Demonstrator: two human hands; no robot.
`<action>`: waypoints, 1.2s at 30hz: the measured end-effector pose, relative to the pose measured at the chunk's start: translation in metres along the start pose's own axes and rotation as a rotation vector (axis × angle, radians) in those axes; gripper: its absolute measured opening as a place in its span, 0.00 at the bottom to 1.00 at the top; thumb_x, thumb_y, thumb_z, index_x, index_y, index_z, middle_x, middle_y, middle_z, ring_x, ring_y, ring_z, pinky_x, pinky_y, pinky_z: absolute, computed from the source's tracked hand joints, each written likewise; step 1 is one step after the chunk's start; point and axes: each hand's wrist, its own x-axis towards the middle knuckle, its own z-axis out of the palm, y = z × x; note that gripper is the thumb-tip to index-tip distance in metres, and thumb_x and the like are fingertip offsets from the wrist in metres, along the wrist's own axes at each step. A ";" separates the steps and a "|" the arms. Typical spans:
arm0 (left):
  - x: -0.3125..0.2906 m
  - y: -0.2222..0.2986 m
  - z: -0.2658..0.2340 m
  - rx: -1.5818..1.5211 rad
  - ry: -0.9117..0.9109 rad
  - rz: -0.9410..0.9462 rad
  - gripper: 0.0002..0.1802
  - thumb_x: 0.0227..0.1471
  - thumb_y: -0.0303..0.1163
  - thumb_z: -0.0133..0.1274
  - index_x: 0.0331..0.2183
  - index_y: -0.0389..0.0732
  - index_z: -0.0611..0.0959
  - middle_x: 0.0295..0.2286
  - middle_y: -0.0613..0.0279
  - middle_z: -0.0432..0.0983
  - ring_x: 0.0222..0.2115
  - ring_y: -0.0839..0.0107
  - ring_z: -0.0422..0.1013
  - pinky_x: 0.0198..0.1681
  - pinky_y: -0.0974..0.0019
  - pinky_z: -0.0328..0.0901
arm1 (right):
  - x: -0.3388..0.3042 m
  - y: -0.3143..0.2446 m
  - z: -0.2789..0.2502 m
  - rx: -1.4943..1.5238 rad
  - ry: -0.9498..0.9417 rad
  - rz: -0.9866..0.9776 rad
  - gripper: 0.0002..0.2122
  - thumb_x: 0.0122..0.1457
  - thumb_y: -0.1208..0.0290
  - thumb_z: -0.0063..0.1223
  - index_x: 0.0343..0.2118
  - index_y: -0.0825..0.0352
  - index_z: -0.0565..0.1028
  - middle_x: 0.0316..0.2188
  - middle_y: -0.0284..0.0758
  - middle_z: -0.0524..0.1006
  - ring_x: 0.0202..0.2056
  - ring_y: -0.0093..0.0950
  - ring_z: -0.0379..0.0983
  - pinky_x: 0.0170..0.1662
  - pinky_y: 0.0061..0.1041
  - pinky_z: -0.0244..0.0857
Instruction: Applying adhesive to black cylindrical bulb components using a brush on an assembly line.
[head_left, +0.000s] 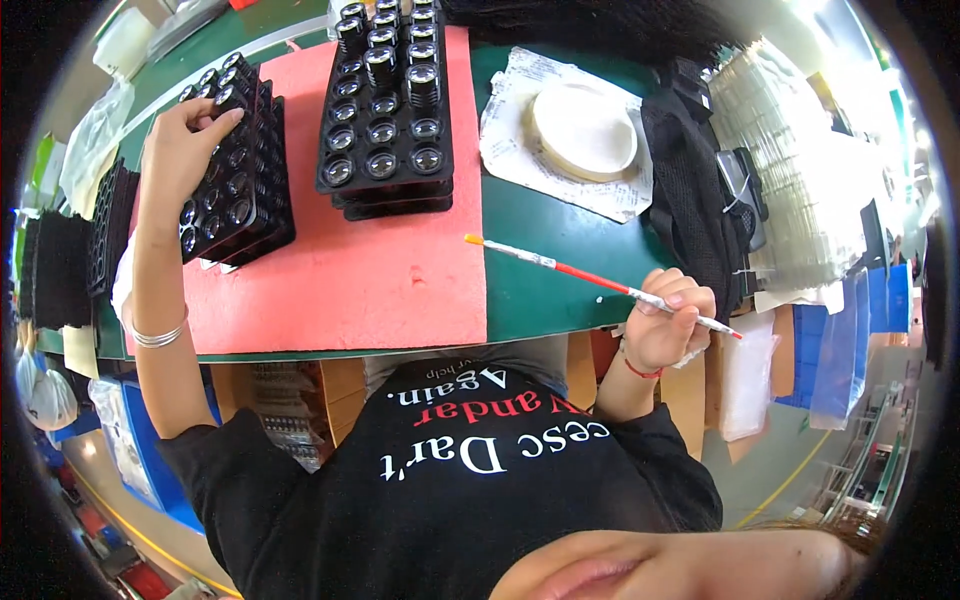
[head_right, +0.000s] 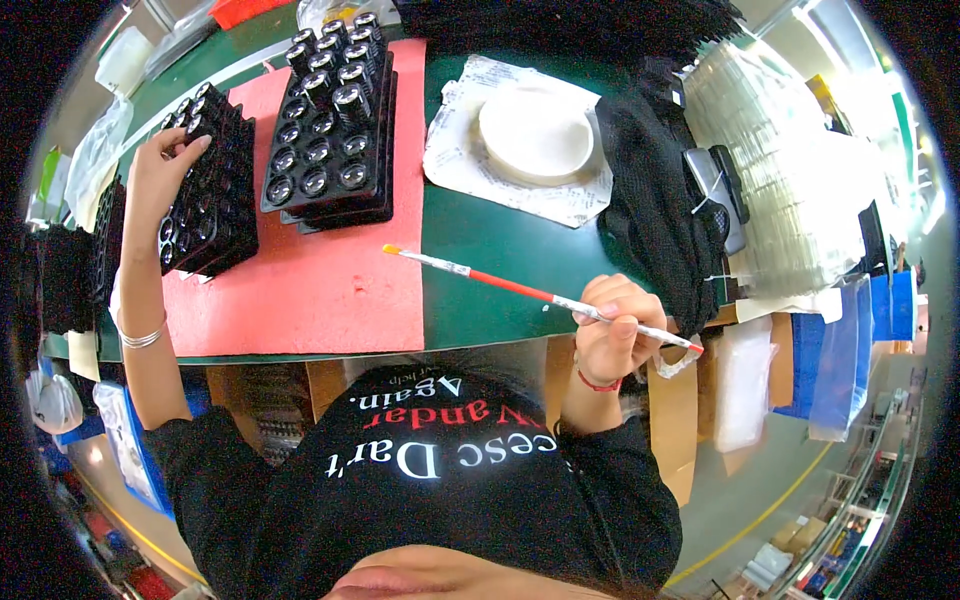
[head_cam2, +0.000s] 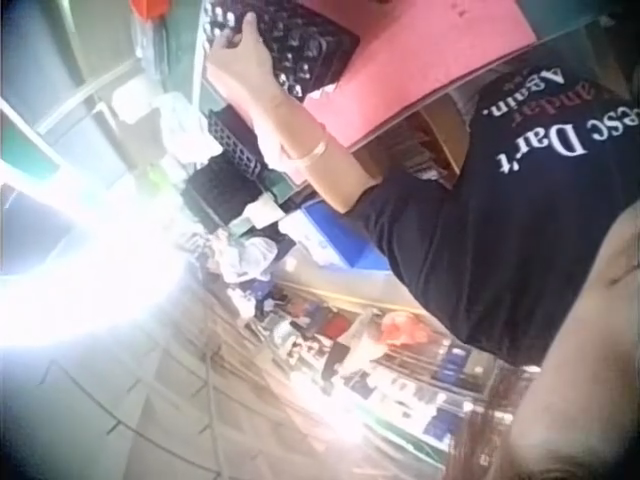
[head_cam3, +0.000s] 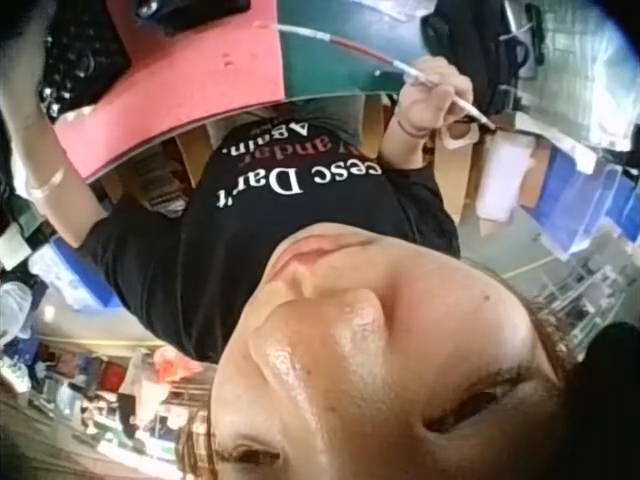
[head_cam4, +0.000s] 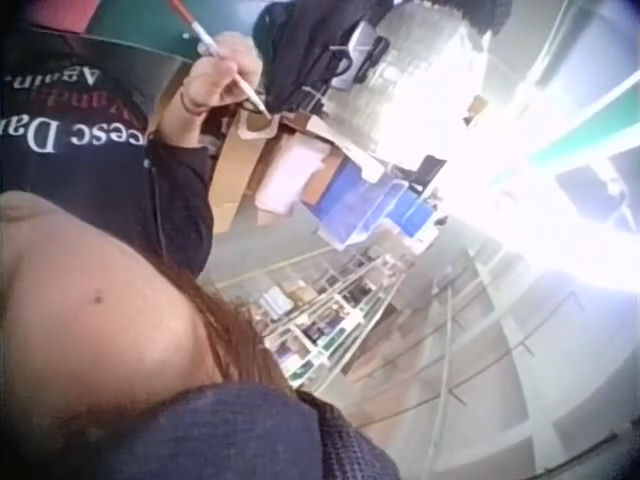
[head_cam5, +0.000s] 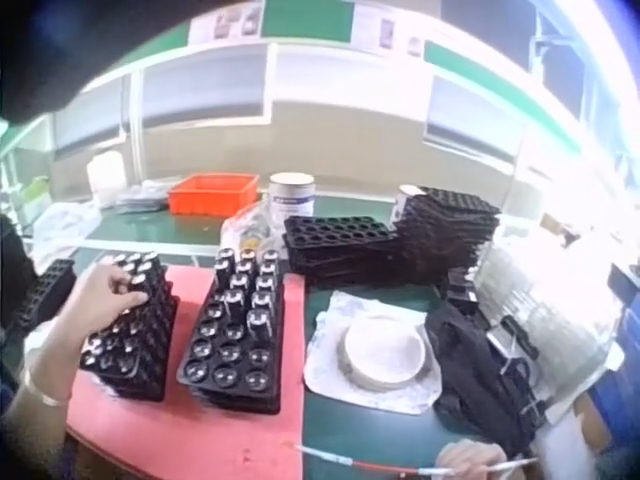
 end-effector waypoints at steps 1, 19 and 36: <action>-0.001 0.002 -0.002 0.034 -0.029 -0.012 0.20 0.38 0.45 0.57 0.25 0.37 0.78 0.15 0.67 0.67 0.18 0.75 0.63 0.26 0.70 0.58 | 0.000 0.000 0.000 0.004 -0.006 0.003 0.13 0.57 0.63 0.44 0.23 0.68 0.65 0.13 0.34 0.65 0.13 0.22 0.59 0.16 0.18 0.52; -0.009 0.121 0.026 -0.014 0.005 0.482 0.19 0.39 0.42 0.56 0.31 0.38 0.75 0.24 0.56 0.70 0.27 0.64 0.67 0.33 0.66 0.60 | -0.001 0.002 -0.012 0.121 -0.020 -0.017 0.09 0.57 0.71 0.43 0.26 0.73 0.68 0.18 0.39 0.70 0.18 0.26 0.66 0.21 0.21 0.60; -0.141 0.126 0.014 -0.593 -0.131 0.562 0.17 0.28 0.19 0.56 0.30 0.37 0.77 0.28 0.60 0.75 0.24 0.73 0.68 0.25 0.74 0.61 | 0.047 -0.002 -0.032 -0.836 0.083 -0.075 0.05 0.53 0.75 0.49 0.26 0.71 0.74 0.20 0.36 0.75 0.21 0.23 0.71 0.26 0.17 0.62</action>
